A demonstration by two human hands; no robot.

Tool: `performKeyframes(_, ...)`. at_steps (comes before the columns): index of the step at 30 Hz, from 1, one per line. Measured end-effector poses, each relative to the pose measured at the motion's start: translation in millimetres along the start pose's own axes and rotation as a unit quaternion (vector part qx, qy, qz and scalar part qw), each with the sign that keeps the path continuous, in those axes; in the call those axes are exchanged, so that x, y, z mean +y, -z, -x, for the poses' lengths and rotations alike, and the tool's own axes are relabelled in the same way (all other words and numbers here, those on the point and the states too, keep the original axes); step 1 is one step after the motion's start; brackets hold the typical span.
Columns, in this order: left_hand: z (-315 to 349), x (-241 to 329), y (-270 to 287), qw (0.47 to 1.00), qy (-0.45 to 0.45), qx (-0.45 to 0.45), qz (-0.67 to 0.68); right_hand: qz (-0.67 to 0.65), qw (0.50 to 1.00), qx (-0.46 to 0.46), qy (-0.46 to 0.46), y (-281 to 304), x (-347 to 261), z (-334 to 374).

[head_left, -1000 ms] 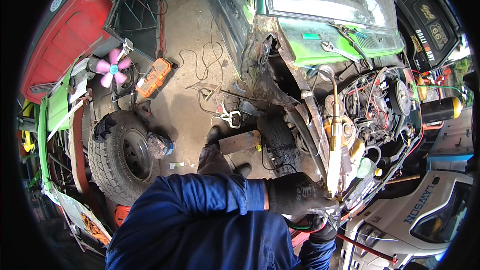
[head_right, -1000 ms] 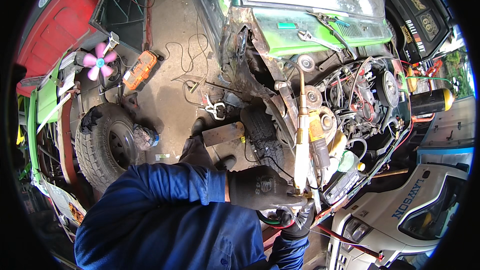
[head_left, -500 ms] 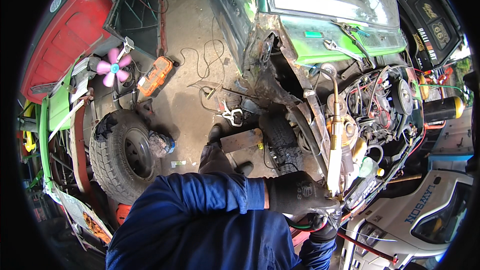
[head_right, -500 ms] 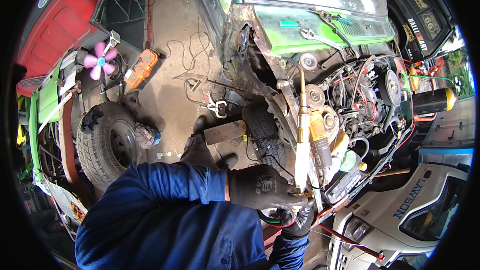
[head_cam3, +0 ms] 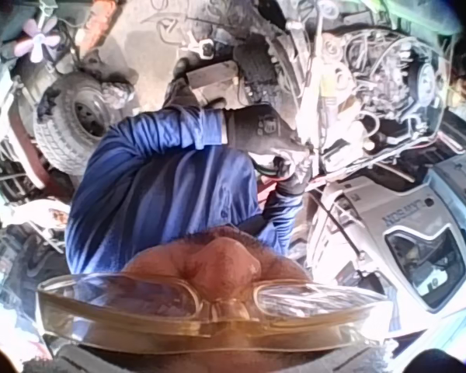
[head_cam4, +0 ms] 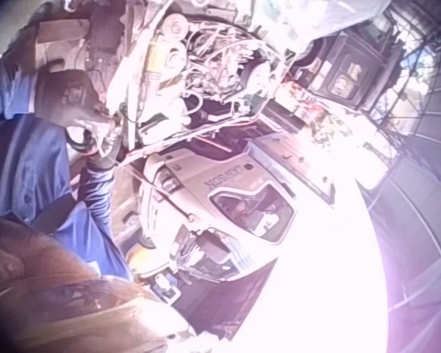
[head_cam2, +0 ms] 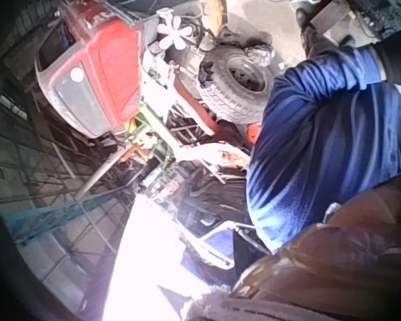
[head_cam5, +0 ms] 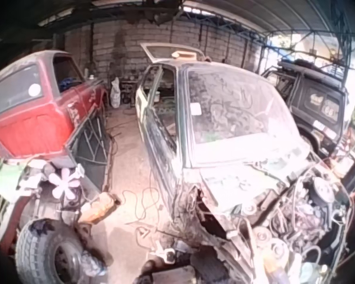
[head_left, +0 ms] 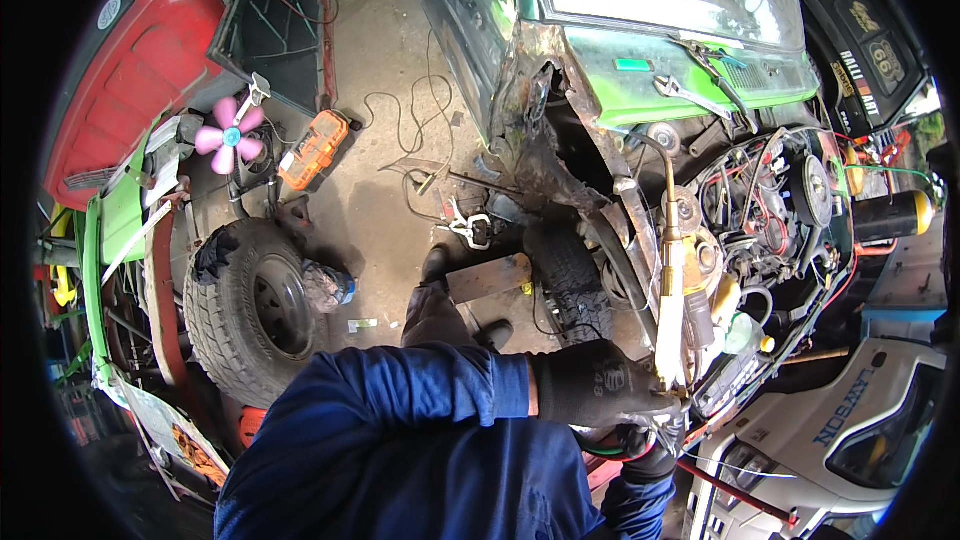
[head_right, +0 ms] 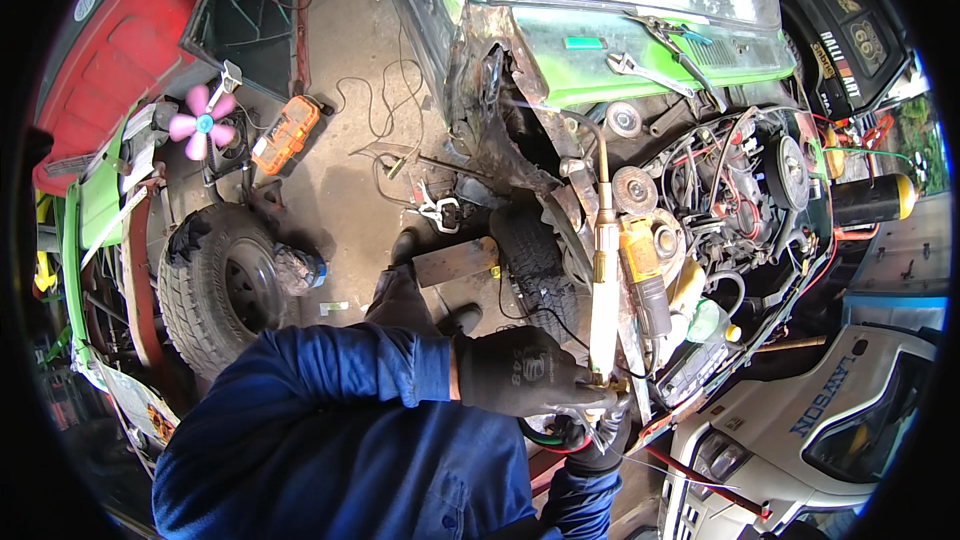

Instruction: The person uses a welding torch and filler rod to weld a damaged section of a green car's front frame. The person repeatedly applies heat and filler material to the joint, then uses a metal rod to inspect the weld area.

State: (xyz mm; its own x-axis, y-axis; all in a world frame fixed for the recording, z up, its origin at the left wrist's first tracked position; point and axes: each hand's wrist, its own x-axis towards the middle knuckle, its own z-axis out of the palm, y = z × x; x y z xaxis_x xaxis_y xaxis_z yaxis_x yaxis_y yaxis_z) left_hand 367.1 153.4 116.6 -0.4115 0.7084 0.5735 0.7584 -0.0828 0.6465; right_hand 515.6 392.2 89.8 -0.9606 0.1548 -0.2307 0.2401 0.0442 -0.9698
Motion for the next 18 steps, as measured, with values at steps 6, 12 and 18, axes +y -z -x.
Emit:
performKeyframes(6,16,-10,5,0.999,0.031,-0.024,0.011,0.107,0.994,-0.020,0.007,-8,3,-6)
performKeyframes(12,38,-36,33,0.995,0.049,-0.050,0.074,-0.057,0.992,-0.012,-0.109,-33,12,-12)
performKeyframes(18,57,-64,67,0.981,0.120,-0.111,0.108,-0.022,0.990,-0.024,-0.140,-86,3,-37)
